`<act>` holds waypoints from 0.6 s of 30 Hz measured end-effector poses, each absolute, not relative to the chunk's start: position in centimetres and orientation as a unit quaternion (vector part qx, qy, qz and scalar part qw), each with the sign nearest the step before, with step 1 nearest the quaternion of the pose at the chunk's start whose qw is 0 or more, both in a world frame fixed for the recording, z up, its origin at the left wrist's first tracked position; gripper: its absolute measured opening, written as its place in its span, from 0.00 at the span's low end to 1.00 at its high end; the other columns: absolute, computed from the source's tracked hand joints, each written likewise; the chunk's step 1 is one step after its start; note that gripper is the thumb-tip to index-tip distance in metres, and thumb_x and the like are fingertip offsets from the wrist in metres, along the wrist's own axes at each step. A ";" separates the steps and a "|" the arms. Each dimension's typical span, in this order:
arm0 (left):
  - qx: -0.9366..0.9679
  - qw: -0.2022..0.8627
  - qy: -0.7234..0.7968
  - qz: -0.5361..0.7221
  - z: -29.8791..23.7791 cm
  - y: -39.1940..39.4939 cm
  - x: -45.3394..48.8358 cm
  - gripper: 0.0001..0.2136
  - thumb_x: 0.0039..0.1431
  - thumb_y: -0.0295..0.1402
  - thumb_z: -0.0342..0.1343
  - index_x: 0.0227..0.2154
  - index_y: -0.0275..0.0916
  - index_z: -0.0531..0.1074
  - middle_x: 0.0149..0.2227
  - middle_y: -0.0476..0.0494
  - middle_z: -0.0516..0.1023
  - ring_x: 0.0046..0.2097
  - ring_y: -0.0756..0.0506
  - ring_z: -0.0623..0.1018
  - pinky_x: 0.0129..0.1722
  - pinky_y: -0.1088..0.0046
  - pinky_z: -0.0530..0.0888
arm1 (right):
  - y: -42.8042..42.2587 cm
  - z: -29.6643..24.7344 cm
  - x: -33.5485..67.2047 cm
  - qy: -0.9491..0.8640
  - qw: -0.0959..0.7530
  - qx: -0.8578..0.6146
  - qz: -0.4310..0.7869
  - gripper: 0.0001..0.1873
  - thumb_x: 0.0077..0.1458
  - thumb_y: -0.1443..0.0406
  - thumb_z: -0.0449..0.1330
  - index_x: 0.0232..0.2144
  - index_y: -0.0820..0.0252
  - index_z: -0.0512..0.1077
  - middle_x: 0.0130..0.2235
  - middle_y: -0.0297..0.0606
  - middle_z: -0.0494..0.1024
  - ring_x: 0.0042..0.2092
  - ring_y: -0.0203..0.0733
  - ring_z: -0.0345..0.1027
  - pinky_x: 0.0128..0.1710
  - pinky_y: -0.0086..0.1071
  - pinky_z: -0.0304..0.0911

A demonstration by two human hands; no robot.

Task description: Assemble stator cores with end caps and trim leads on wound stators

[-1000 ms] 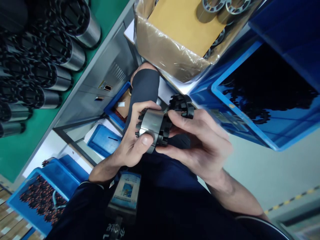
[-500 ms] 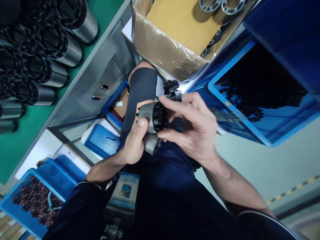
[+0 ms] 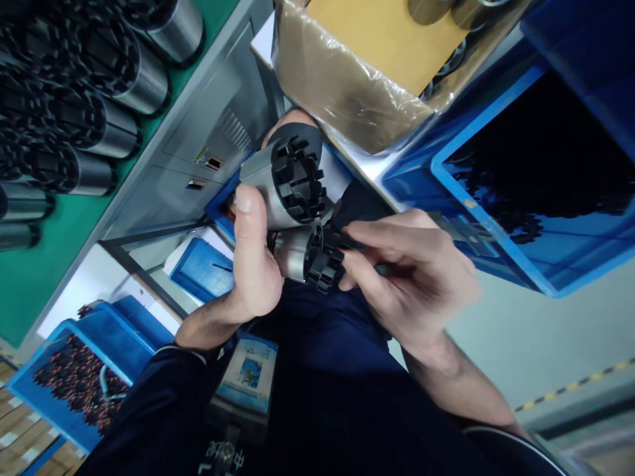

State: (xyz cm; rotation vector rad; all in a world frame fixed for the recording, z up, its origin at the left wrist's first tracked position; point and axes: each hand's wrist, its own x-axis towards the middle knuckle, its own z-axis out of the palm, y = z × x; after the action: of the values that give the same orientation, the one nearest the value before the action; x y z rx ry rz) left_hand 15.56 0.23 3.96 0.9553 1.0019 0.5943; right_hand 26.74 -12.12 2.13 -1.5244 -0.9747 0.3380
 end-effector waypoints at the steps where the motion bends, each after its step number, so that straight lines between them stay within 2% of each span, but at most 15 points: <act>1: 0.417 0.727 0.449 0.310 4.1 0.2 15.9 0.25 0.82 0.63 0.46 0.43 0.53 0.78 0.54 0.48 0.89 0.71 0.34 0.83 0.62 0.53 0.86 | -11.8 1.9 26.5 -0.416 0.616 -0.652 0.151 0.21 0.70 0.72 0.74 0.58 0.42 0.88 0.47 0.36 0.90 0.26 0.36 0.77 0.20 0.32 0.77; 3: 0.387 0.741 0.443 0.324 4.6 0.3 16.6 0.26 0.85 0.58 0.46 0.38 0.50 0.79 0.47 0.46 0.88 0.67 0.36 0.86 0.61 0.55 0.87 | -11.6 1.8 26.2 -0.412 0.623 -0.642 0.174 0.16 0.71 0.71 0.72 0.55 0.46 0.89 0.51 0.38 0.90 0.29 0.36 0.80 0.22 0.30 0.79; 5: 0.373 0.757 0.450 0.294 5.0 0.7 17.2 0.31 0.88 0.56 0.39 0.34 0.46 0.78 0.43 0.44 0.88 0.66 0.36 0.87 0.61 0.55 0.88 | -11.7 1.8 26.2 -0.415 0.621 -0.629 0.216 0.19 0.71 0.69 0.74 0.60 0.48 0.88 0.56 0.41 0.88 0.31 0.35 0.81 0.27 0.31 0.84; 7: 0.371 0.760 0.463 0.263 5.4 1.2 17.6 0.33 0.89 0.55 0.35 0.34 0.45 0.77 0.42 0.43 0.88 0.67 0.37 0.87 0.62 0.57 0.88 | -12.1 2.0 26.5 -0.421 0.614 -0.618 0.252 0.28 0.67 0.65 0.79 0.67 0.45 0.85 0.61 0.43 0.86 0.32 0.37 0.81 0.30 0.34 0.87; 9: 0.369 0.758 0.476 0.252 5.4 1.6 17.7 0.30 0.88 0.55 0.38 0.39 0.45 0.79 0.42 0.44 0.90 0.68 0.37 0.86 0.63 0.59 0.88 | -12.4 2.2 26.8 -0.430 0.604 -0.616 0.266 0.38 0.60 0.63 0.84 0.71 0.43 0.83 0.63 0.44 0.84 0.33 0.38 0.81 0.31 0.36 0.89; 10: 0.369 0.758 0.479 0.244 5.3 1.7 17.7 0.28 0.88 0.55 0.40 0.44 0.45 0.81 0.44 0.44 0.90 0.68 0.37 0.86 0.63 0.60 0.87 | -12.5 2.3 27.0 -0.436 0.595 -0.621 0.265 0.40 0.59 0.64 0.85 0.71 0.42 0.83 0.63 0.44 0.84 0.35 0.40 0.82 0.33 0.37 0.89; 12: 0.378 0.759 0.482 0.221 5.1 2.1 17.5 0.27 0.87 0.54 0.39 0.52 0.47 0.82 0.47 0.44 0.91 0.69 0.36 0.85 0.62 0.59 0.87 | -12.5 2.3 27.4 -0.456 0.574 -0.633 0.250 0.39 0.61 0.67 0.83 0.71 0.42 0.82 0.63 0.44 0.85 0.42 0.45 0.85 0.36 0.39 0.90; 15: 0.394 0.759 0.483 0.187 4.7 2.4 17.3 0.26 0.86 0.52 0.40 0.55 0.50 0.83 0.51 0.45 0.91 0.70 0.34 0.84 0.59 0.56 0.88 | -12.6 2.1 27.9 -0.503 0.552 -0.623 0.230 0.34 0.64 0.70 0.79 0.69 0.45 0.83 0.66 0.46 0.85 0.56 0.55 0.86 0.41 0.43 0.90; 16: 0.388 0.764 0.483 0.178 4.7 2.4 17.3 0.24 0.85 0.51 0.41 0.55 0.50 0.83 0.52 0.45 0.91 0.69 0.34 0.85 0.58 0.55 0.88 | -12.7 2.0 28.0 -0.510 0.549 -0.621 0.232 0.32 0.65 0.70 0.78 0.68 0.45 0.84 0.68 0.46 0.84 0.56 0.55 0.86 0.43 0.45 0.90; 18: 0.356 0.775 0.489 0.181 4.9 2.4 17.5 0.24 0.86 0.51 0.42 0.58 0.48 0.83 0.52 0.43 0.91 0.67 0.33 0.87 0.59 0.54 0.89 | -12.9 1.8 28.0 -0.504 0.550 -0.622 0.237 0.29 0.64 0.67 0.80 0.65 0.43 0.86 0.71 0.45 0.81 0.51 0.51 0.85 0.48 0.48 0.90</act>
State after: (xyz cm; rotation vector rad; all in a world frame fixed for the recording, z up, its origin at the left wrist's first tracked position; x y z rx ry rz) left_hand 17.48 2.40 4.88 0.7717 1.0580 0.3923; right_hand 28.02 -12.90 1.81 -1.4718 -1.1932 0.5608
